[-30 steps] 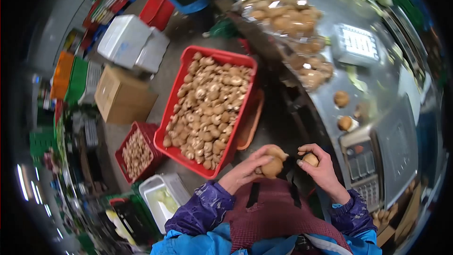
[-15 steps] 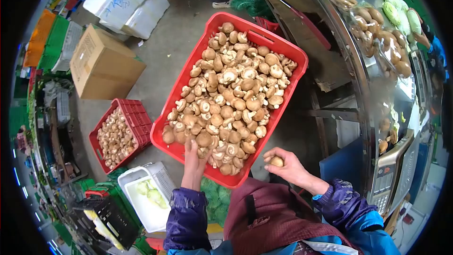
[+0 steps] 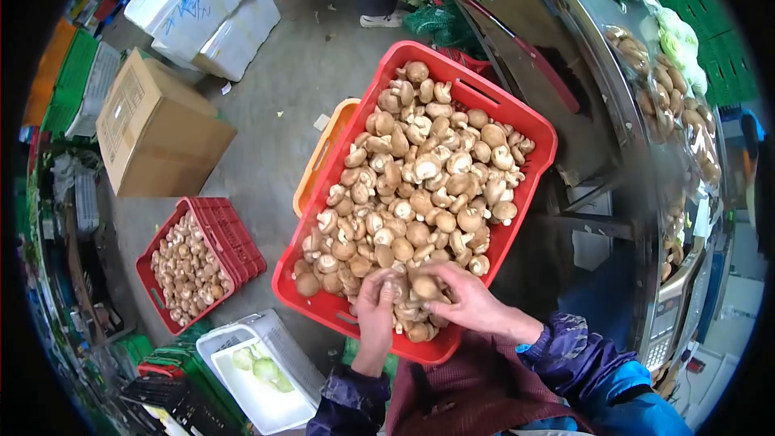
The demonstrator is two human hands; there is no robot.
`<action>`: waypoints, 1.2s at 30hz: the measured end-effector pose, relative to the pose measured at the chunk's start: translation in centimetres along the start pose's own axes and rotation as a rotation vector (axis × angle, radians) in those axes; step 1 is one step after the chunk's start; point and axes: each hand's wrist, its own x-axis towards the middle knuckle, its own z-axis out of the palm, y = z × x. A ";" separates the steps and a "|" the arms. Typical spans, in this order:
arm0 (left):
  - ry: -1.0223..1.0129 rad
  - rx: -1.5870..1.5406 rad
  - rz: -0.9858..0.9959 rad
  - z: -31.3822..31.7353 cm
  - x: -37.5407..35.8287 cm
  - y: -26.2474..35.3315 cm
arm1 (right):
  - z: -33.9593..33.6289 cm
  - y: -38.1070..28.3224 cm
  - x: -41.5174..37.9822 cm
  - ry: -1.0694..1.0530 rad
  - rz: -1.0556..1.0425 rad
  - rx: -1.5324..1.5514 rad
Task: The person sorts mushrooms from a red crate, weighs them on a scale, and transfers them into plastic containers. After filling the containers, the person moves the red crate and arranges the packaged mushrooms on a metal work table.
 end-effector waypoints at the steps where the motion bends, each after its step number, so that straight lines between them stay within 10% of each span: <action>1: -0.023 -0.029 -0.012 0.1 0.5 -0.1 | -0.9 -0.1 1.5 -0.021 -0.033 -0.128; 12: -0.014 0.101 0.025 -0.3 6.5 0.5 | -7.4 6.0 27.9 0.117 -0.185 -0.688; 18: 0.069 -0.024 -0.001 -0.5 7.7 -0.2 | -4.0 5.2 19.9 -0.228 -0.205 -1.201; 30: 0.189 -0.031 -0.049 -0.4 9.1 -1.6 | -4.1 4.6 9.1 -0.574 -0.313 -0.489; 36: 0.209 0.002 -0.025 0.2 9.3 -1.3 | -7.1 4.5 18.7 -0.008 -0.259 -0.776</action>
